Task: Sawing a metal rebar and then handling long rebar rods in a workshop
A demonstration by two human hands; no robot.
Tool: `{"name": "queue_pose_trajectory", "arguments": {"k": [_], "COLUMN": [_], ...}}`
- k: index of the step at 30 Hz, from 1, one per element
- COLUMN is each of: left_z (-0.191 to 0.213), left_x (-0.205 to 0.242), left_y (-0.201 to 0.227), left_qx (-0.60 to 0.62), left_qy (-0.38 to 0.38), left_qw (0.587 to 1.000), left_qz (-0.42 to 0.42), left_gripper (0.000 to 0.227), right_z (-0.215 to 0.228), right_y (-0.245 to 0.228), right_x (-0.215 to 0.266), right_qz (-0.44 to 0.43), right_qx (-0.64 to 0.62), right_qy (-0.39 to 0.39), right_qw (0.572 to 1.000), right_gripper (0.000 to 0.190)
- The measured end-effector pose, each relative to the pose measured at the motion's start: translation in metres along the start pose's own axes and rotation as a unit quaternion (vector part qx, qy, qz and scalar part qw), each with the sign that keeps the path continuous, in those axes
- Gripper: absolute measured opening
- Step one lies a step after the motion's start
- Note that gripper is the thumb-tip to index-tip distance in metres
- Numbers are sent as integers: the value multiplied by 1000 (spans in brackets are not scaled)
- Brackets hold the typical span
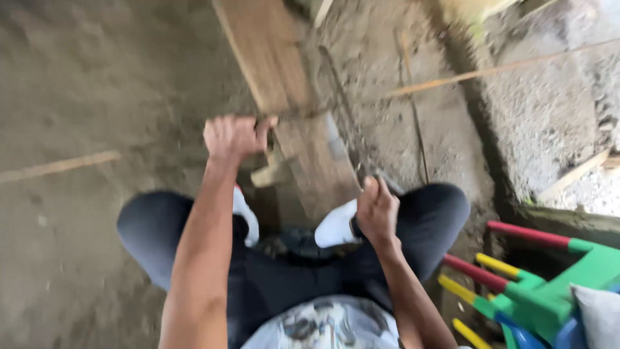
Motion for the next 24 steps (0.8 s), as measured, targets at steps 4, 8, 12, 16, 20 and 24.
{"name": "queue_pose_trajectory", "arguments": {"k": [4, 8, 12, 16, 20, 24], "left_z": [3, -12, -5, -13, -10, -10], "left_x": [-19, -10, -22, 1, -11, -5], "left_y": [-3, -5, -4, -3, -3, -3], "left_qx": [-16, -44, -68, -21, -28, -31], "left_qy": [21, 34, 6, -1, 10, 4], "left_qw": [999, 998, 997, 1000, 999, 999], "left_qz": [-21, -35, -26, -14, -32, -26], "left_gripper": [65, 65, 56, 64, 68, 67], "right_z": [-12, -83, -41, 24, -21, -49], "right_y": [-23, -1, 5, -10, -67, -26], "right_x": [-40, -122, -78, 15, -79, -113], "right_qz": [-53, -152, -222, -174, 75, -154], "right_qx": [44, -102, -206, -4, 299, -124], "right_qy": [-1, -8, -63, -48, -54, -3], "right_qw": [998, 983, 951, 984, 950, 980], "right_gripper": [11, 58, 48, 17, 27, 46]}}
Point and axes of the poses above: each hand's wrist, its own x-axis away from the middle knuckle, its own z-axis out of the back of the hand, y = z × x, the point moved 8 cm from there along -x, towards the middle knuckle, and after that the axes turned 11 degrees about -z, right-handed, at the moved point
